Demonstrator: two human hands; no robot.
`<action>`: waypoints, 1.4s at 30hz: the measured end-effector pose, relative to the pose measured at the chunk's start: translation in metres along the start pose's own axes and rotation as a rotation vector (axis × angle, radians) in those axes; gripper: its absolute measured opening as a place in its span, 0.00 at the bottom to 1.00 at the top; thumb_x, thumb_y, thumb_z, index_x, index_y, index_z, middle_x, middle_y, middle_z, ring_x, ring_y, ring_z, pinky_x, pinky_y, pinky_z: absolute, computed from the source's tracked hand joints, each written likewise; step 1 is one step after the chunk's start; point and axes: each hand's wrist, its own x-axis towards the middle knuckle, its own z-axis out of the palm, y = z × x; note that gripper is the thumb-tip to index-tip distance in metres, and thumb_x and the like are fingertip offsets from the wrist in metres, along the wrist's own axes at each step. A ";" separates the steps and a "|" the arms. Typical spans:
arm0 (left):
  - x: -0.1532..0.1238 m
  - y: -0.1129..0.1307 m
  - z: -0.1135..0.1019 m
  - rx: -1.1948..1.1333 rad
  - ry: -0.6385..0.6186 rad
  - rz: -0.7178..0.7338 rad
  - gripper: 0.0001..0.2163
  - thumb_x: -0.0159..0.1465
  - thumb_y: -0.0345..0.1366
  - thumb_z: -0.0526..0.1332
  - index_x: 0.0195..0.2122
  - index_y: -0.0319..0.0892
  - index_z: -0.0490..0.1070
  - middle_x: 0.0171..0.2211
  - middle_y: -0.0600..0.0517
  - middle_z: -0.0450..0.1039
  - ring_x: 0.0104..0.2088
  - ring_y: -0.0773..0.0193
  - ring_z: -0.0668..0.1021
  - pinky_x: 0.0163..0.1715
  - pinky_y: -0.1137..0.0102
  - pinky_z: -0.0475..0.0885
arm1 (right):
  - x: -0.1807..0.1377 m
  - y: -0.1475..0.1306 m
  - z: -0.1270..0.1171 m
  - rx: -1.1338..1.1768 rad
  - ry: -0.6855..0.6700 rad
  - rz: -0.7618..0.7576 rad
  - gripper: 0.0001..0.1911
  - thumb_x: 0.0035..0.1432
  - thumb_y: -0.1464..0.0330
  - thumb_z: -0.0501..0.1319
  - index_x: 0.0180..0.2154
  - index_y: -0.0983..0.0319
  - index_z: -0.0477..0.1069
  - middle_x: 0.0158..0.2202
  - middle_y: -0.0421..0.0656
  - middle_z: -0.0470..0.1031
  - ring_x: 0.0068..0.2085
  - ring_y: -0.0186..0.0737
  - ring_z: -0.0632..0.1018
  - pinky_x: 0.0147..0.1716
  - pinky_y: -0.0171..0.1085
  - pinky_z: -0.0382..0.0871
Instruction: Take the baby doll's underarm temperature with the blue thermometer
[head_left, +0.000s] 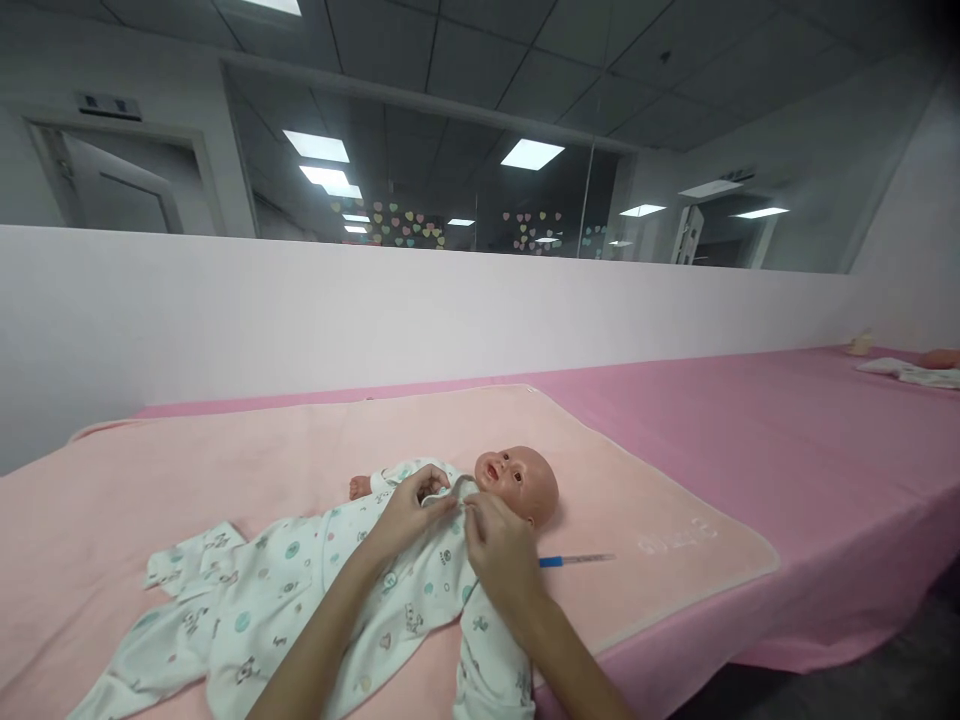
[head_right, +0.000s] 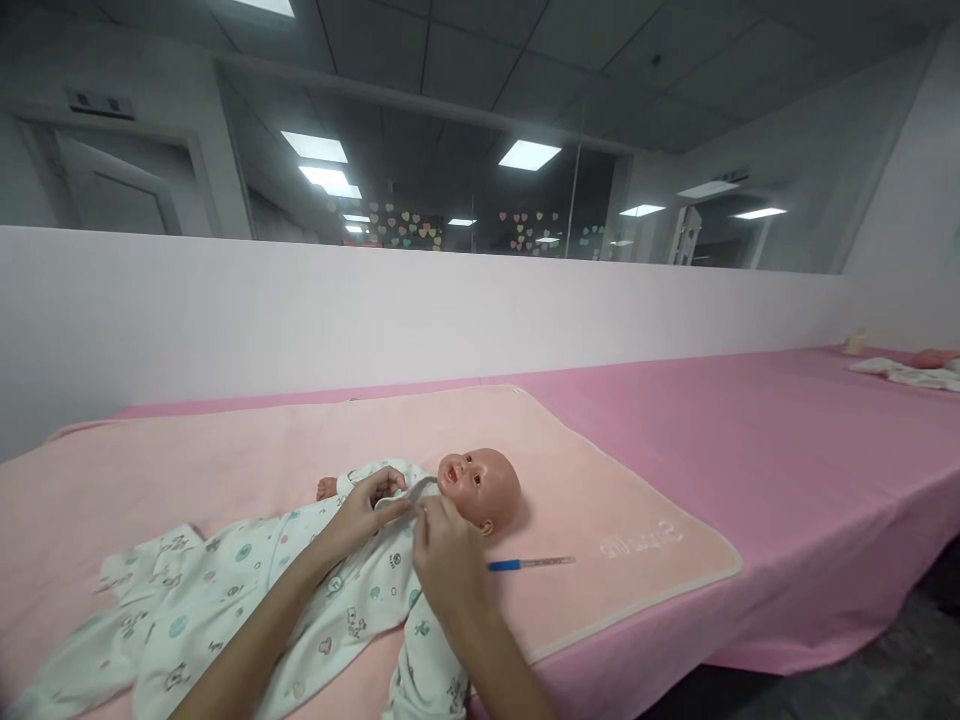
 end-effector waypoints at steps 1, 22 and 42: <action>0.000 0.000 0.000 -0.019 -0.004 -0.002 0.06 0.52 0.34 0.58 0.31 0.40 0.64 0.27 0.56 0.63 0.30 0.68 0.67 0.31 0.75 0.61 | 0.006 -0.008 0.010 -0.046 -0.010 0.009 0.11 0.56 0.72 0.48 0.33 0.61 0.68 0.29 0.41 0.72 0.29 0.36 0.73 0.26 0.31 0.61; -0.001 0.008 0.004 0.038 -0.058 -0.059 0.12 0.51 0.35 0.59 0.36 0.37 0.72 0.24 0.54 0.67 0.23 0.71 0.64 0.23 0.76 0.60 | 0.007 0.003 0.039 0.443 0.391 -0.122 0.13 0.57 0.75 0.48 0.32 0.61 0.70 0.30 0.43 0.74 0.32 0.34 0.75 0.32 0.32 0.69; -0.003 0.006 -0.001 0.057 -0.097 -0.065 0.17 0.53 0.41 0.61 0.42 0.37 0.74 0.19 0.54 0.67 0.20 0.70 0.65 0.21 0.75 0.58 | 0.008 0.001 0.037 0.392 0.315 -0.002 0.10 0.52 0.74 0.49 0.35 0.61 0.67 0.27 0.41 0.65 0.26 0.34 0.66 0.30 0.34 0.64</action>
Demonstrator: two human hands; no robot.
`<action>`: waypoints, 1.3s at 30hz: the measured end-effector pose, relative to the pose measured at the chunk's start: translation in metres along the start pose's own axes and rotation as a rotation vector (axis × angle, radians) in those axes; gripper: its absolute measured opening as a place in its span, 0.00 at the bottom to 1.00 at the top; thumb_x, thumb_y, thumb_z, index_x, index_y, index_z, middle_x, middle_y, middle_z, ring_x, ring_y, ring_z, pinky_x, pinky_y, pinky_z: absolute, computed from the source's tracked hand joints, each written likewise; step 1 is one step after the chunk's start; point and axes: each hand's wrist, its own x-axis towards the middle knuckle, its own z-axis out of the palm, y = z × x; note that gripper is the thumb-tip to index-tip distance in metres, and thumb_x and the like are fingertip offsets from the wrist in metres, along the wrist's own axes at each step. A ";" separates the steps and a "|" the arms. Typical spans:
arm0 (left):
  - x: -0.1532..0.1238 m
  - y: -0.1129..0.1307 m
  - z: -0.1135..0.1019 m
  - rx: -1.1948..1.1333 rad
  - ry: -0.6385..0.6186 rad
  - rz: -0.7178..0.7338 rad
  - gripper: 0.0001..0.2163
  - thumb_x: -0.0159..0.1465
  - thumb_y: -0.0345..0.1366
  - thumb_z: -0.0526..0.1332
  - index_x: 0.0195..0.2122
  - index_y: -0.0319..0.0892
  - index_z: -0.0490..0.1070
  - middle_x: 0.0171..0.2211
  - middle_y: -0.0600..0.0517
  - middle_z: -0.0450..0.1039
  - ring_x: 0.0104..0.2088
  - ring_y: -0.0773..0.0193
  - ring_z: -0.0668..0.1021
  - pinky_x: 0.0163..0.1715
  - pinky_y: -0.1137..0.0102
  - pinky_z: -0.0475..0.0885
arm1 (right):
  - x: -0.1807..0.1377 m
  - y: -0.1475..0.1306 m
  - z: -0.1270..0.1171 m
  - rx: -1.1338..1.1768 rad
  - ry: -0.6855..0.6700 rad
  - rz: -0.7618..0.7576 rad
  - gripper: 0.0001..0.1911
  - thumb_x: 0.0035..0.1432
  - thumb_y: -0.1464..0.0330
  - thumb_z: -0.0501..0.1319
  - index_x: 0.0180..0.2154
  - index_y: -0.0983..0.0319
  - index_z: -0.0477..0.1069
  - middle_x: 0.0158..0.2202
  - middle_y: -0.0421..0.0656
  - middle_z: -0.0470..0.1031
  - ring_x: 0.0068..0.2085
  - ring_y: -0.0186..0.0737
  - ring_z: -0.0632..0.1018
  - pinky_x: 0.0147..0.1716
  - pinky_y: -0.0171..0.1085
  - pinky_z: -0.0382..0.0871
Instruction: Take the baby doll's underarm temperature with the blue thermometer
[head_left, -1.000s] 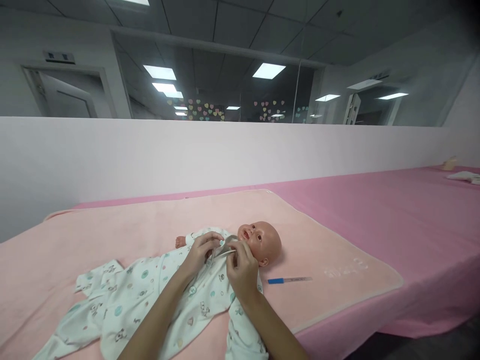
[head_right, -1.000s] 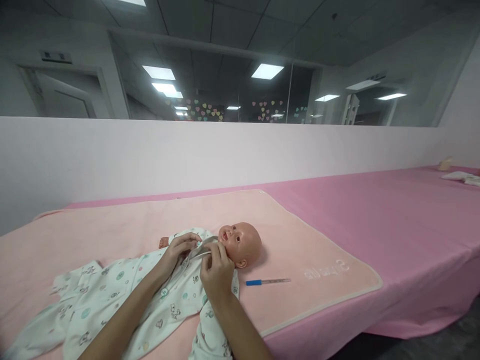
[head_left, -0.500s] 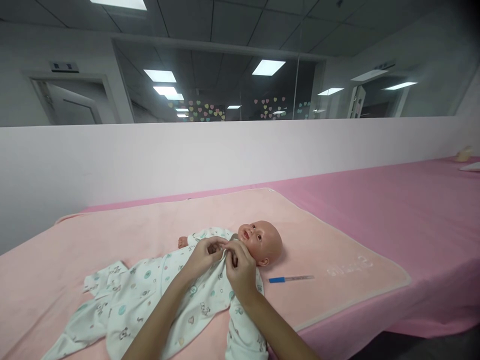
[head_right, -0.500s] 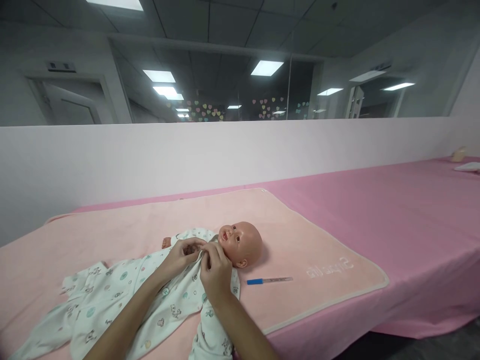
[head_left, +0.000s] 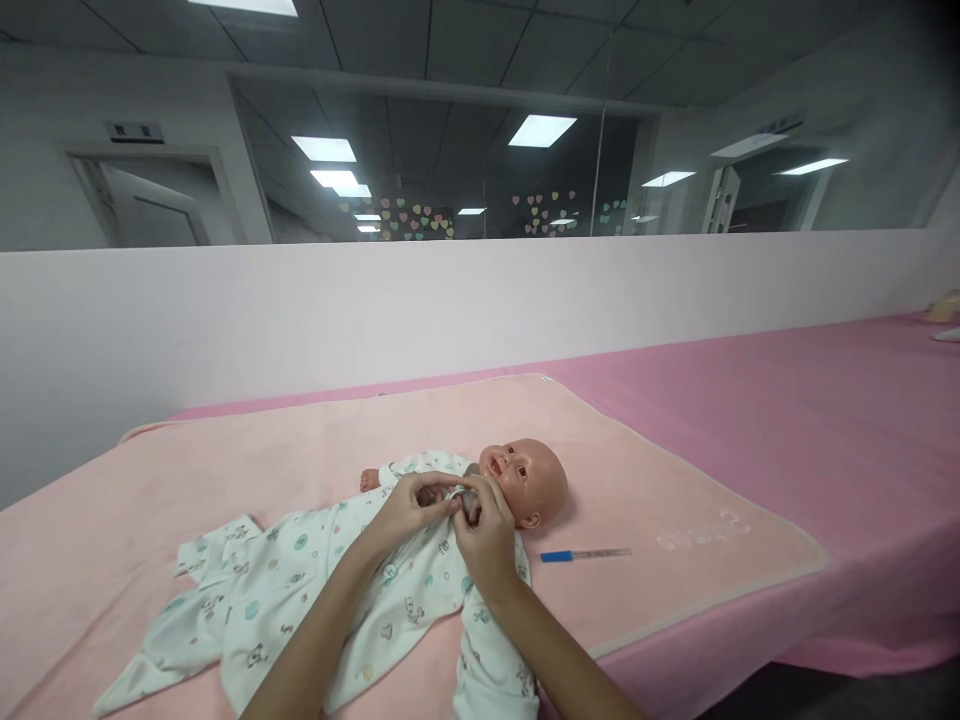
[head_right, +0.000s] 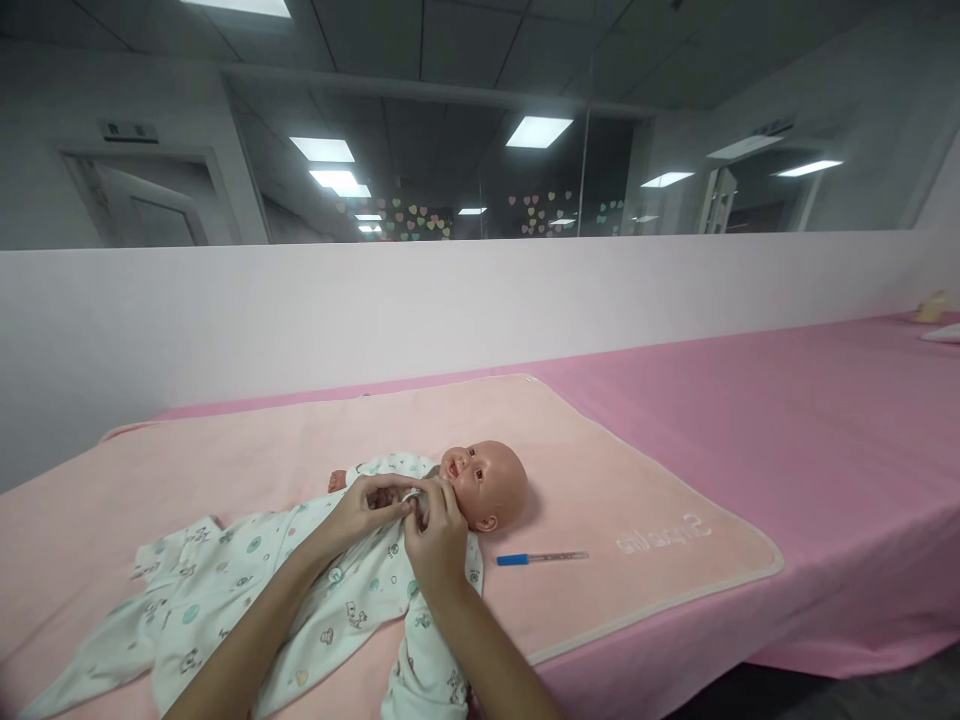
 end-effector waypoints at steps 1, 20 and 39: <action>0.000 -0.001 0.000 0.004 0.004 -0.002 0.17 0.53 0.41 0.61 0.41 0.37 0.74 0.20 0.53 0.68 0.21 0.70 0.66 0.21 0.75 0.59 | 0.000 0.000 0.000 -0.009 0.000 0.002 0.10 0.52 0.74 0.49 0.35 0.62 0.67 0.27 0.41 0.66 0.26 0.35 0.67 0.30 0.34 0.64; 0.000 0.000 0.009 0.287 0.108 0.047 0.12 0.59 0.37 0.52 0.37 0.40 0.73 0.24 0.53 0.72 0.25 0.67 0.71 0.26 0.74 0.62 | -0.004 0.009 0.006 -0.167 -0.017 0.079 0.15 0.52 0.72 0.51 0.42 0.62 0.66 0.36 0.43 0.76 0.36 0.39 0.76 0.33 0.34 0.68; 0.003 -0.009 0.008 0.164 0.129 0.019 0.12 0.58 0.37 0.55 0.38 0.39 0.73 0.26 0.51 0.73 0.29 0.65 0.73 0.29 0.73 0.66 | -0.005 0.009 0.005 -0.171 -0.017 0.047 0.12 0.53 0.72 0.52 0.41 0.61 0.66 0.37 0.41 0.75 0.36 0.37 0.76 0.32 0.32 0.67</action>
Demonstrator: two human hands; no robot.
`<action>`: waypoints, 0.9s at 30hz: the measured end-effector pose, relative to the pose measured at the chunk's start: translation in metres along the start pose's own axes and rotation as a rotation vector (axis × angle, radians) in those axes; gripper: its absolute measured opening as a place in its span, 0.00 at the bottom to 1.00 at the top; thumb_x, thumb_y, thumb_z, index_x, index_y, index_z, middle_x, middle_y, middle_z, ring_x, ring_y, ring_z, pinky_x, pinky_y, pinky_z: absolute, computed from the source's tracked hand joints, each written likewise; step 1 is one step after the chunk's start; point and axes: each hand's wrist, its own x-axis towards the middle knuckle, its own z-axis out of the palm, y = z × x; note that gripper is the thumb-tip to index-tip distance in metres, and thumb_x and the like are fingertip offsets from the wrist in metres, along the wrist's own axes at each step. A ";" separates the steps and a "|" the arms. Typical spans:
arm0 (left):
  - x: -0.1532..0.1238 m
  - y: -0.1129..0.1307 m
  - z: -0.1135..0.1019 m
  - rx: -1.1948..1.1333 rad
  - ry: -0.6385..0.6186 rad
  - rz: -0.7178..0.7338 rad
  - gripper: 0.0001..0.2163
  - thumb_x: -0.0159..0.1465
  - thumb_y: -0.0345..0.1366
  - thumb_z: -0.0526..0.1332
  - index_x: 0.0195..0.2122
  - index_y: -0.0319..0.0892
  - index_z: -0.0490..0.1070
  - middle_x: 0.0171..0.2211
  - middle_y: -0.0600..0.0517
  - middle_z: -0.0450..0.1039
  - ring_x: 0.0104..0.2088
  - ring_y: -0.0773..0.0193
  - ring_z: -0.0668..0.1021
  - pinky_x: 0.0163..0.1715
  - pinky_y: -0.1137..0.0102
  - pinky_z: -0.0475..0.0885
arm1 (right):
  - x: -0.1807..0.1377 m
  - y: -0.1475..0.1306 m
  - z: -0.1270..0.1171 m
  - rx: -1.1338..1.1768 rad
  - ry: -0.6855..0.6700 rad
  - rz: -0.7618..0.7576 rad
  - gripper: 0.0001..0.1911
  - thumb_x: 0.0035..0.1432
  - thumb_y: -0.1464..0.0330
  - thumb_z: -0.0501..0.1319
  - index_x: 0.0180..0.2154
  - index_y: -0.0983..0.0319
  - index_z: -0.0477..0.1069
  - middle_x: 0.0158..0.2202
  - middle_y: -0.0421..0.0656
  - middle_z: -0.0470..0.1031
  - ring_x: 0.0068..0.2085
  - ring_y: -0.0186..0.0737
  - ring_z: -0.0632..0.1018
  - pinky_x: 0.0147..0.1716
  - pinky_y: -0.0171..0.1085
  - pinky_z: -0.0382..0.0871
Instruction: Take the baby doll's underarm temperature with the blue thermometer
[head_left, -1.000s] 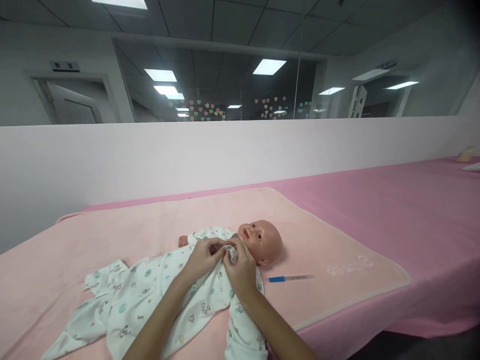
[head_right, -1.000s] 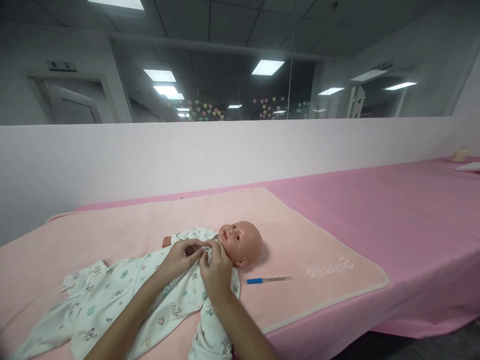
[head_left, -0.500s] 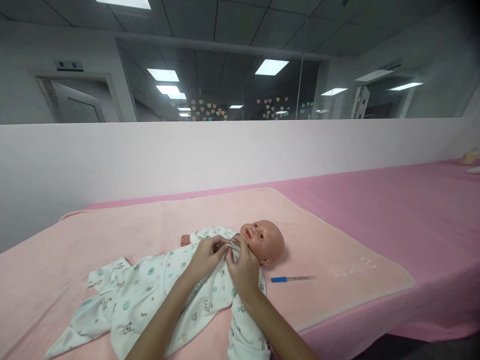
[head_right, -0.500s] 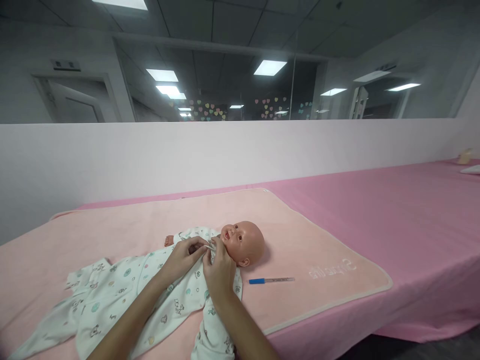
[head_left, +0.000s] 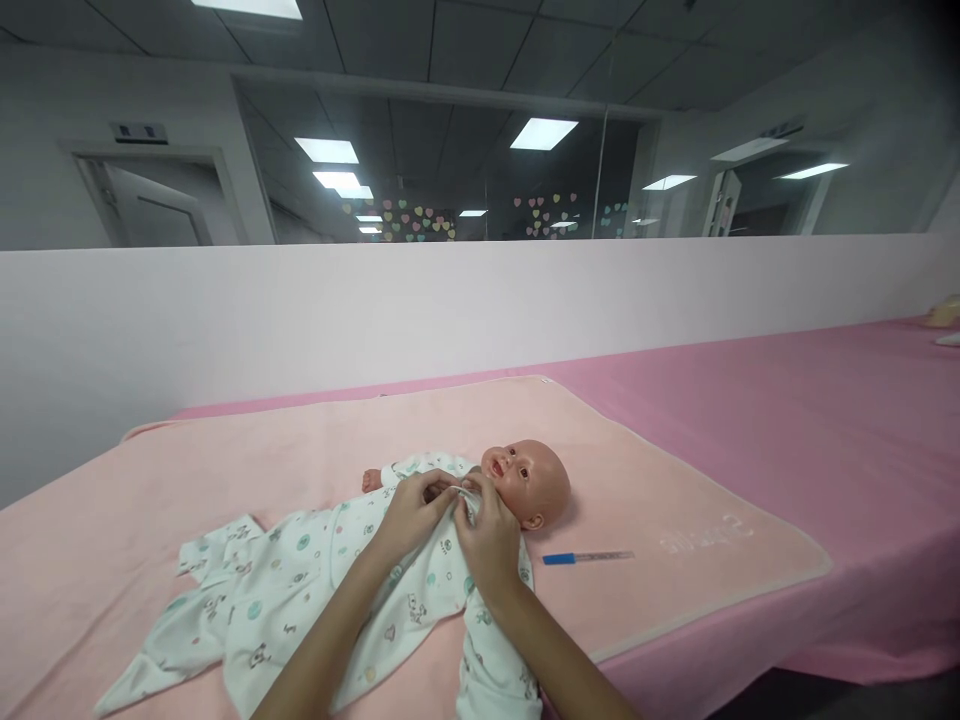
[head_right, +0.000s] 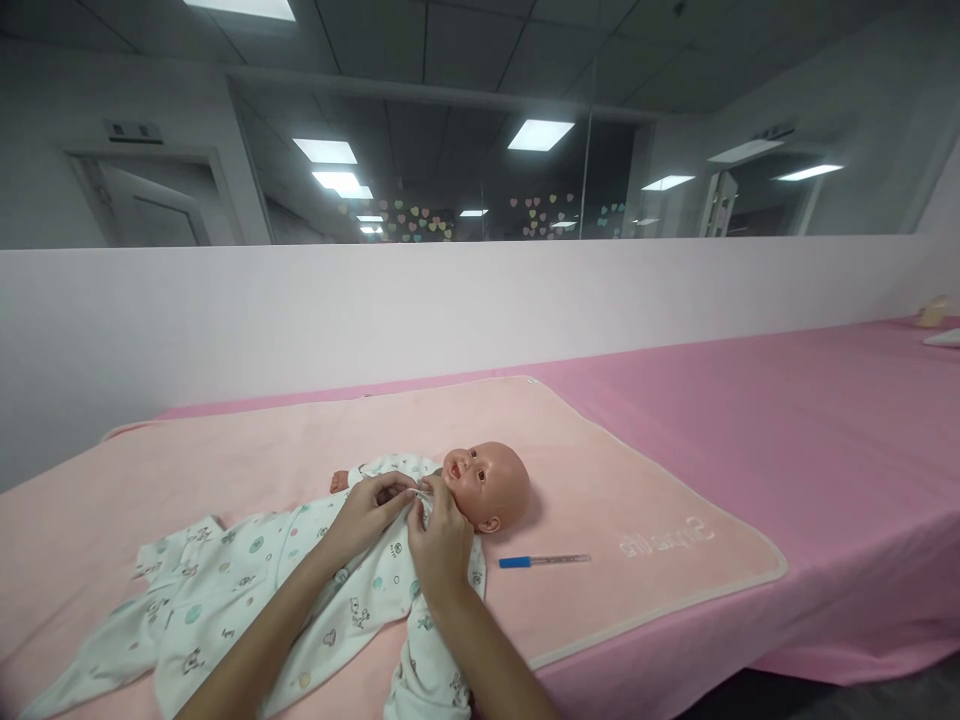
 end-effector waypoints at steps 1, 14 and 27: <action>0.000 -0.001 0.000 -0.011 -0.003 0.000 0.12 0.58 0.37 0.55 0.38 0.38 0.73 0.27 0.51 0.73 0.29 0.65 0.73 0.29 0.73 0.66 | 0.000 -0.001 0.000 -0.016 -0.003 -0.003 0.12 0.54 0.72 0.52 0.41 0.61 0.66 0.36 0.42 0.75 0.36 0.38 0.76 0.32 0.32 0.67; -0.004 0.005 0.001 0.197 0.024 0.067 0.12 0.55 0.31 0.54 0.37 0.42 0.73 0.28 0.54 0.72 0.26 0.68 0.69 0.28 0.74 0.63 | -0.001 -0.005 -0.004 -0.030 -0.047 0.012 0.11 0.54 0.71 0.51 0.39 0.61 0.67 0.36 0.42 0.75 0.34 0.38 0.76 0.30 0.32 0.65; -0.004 0.007 -0.002 0.080 -0.046 0.035 0.14 0.54 0.32 0.55 0.42 0.41 0.71 0.27 0.53 0.71 0.26 0.68 0.68 0.27 0.75 0.62 | 0.000 -0.002 -0.003 0.035 0.003 -0.016 0.13 0.49 0.74 0.52 0.38 0.61 0.68 0.35 0.41 0.74 0.35 0.37 0.75 0.31 0.32 0.66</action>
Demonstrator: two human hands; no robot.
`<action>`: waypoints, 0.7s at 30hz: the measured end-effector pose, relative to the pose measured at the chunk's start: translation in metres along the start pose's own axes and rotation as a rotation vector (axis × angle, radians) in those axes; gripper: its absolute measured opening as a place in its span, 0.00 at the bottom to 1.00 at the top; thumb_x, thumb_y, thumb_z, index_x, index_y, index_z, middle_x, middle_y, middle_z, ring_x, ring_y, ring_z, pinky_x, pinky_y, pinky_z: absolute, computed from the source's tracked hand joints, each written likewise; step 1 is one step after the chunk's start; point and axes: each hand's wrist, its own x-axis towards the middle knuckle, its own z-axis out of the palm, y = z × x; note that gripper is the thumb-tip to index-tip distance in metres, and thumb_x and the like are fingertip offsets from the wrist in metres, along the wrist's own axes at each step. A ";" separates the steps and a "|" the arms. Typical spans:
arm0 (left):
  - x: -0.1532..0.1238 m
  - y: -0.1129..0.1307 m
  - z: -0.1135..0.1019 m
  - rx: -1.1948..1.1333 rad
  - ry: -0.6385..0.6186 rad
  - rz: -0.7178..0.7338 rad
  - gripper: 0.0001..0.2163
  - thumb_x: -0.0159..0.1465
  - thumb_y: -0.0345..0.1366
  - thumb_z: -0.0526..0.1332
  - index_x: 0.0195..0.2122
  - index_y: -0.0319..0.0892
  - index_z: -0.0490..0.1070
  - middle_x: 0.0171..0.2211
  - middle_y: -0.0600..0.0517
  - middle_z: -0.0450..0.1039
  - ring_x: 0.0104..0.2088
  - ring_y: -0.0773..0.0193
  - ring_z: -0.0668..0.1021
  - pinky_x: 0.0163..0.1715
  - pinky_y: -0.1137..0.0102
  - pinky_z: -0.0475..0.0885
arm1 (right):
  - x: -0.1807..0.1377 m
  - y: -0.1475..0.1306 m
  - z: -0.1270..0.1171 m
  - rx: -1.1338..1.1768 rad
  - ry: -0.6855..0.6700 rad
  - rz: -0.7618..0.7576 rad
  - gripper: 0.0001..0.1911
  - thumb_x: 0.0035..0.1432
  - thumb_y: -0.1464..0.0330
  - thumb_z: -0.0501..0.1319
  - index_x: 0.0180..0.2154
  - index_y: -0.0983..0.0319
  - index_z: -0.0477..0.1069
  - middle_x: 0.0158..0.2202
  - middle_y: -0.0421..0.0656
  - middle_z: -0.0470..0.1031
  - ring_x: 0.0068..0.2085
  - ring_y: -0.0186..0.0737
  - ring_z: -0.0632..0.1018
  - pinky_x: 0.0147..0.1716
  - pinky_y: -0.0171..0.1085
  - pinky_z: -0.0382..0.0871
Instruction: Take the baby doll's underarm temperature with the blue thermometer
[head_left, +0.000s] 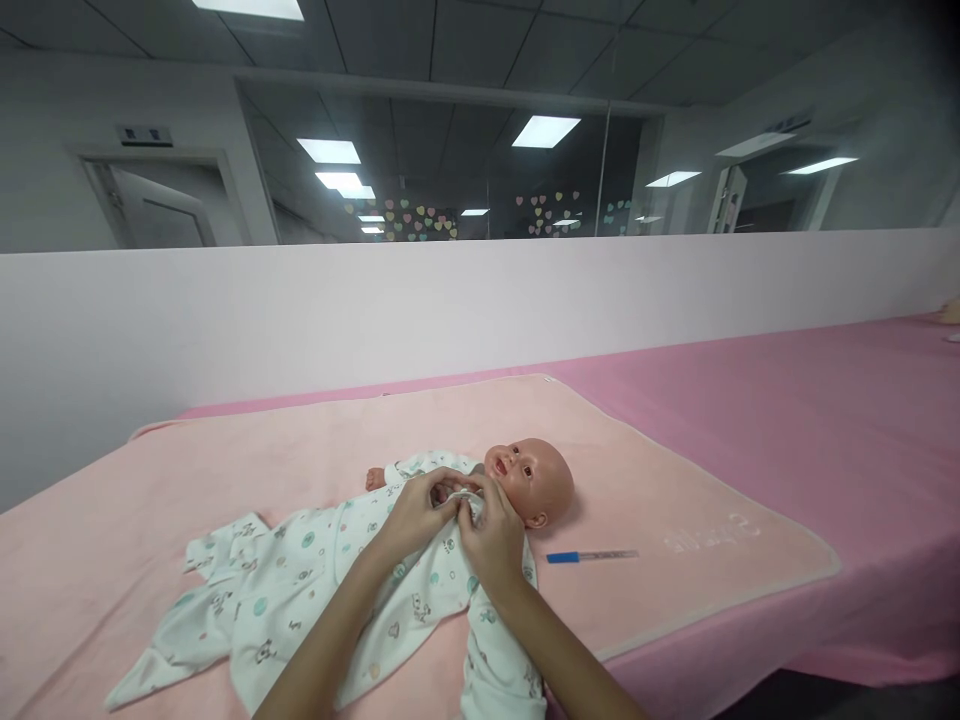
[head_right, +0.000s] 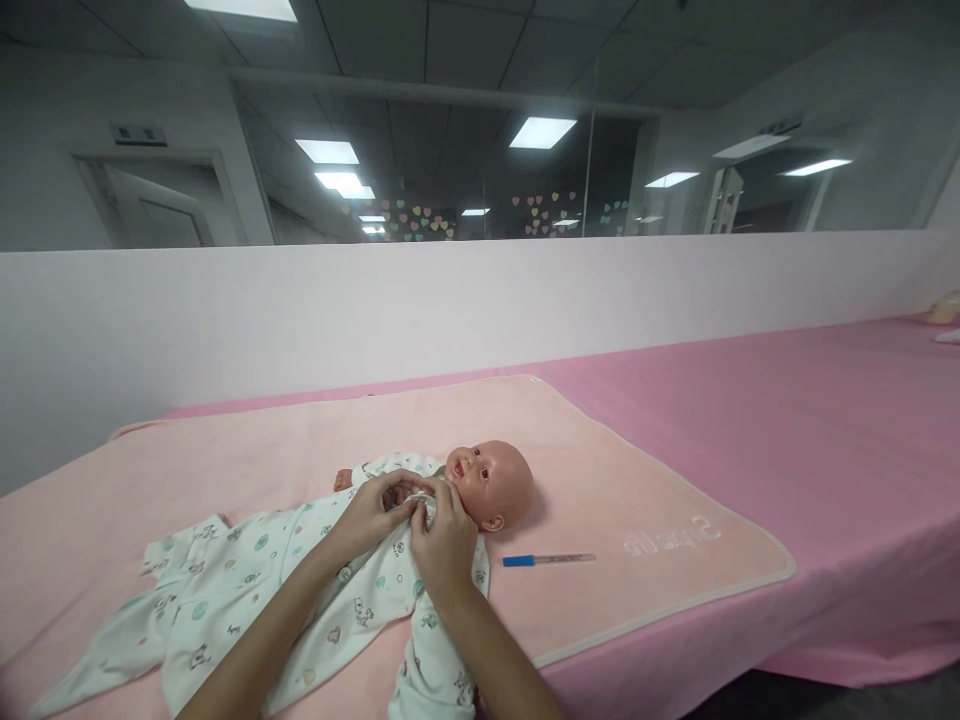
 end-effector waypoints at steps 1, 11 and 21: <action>0.000 -0.001 0.000 -0.027 -0.005 -0.002 0.14 0.54 0.33 0.56 0.42 0.41 0.71 0.27 0.52 0.71 0.26 0.68 0.69 0.26 0.74 0.62 | 0.000 0.001 0.000 -0.003 0.000 -0.005 0.12 0.50 0.73 0.52 0.37 0.61 0.68 0.35 0.41 0.74 0.36 0.37 0.75 0.31 0.32 0.66; 0.001 -0.004 0.000 -0.029 0.010 -0.021 0.12 0.58 0.38 0.55 0.38 0.39 0.73 0.19 0.56 0.63 0.22 0.69 0.64 0.23 0.75 0.59 | 0.001 0.000 -0.001 0.055 -0.030 0.021 0.12 0.52 0.73 0.50 0.37 0.60 0.69 0.34 0.41 0.74 0.27 0.34 0.72 0.27 0.32 0.64; 0.001 0.000 0.000 0.033 0.034 -0.005 0.11 0.58 0.39 0.54 0.35 0.40 0.72 0.23 0.53 0.68 0.25 0.67 0.68 0.26 0.74 0.62 | 0.001 0.001 -0.003 0.085 -0.018 0.023 0.13 0.52 0.73 0.49 0.38 0.61 0.69 0.31 0.41 0.74 0.25 0.34 0.71 0.27 0.32 0.64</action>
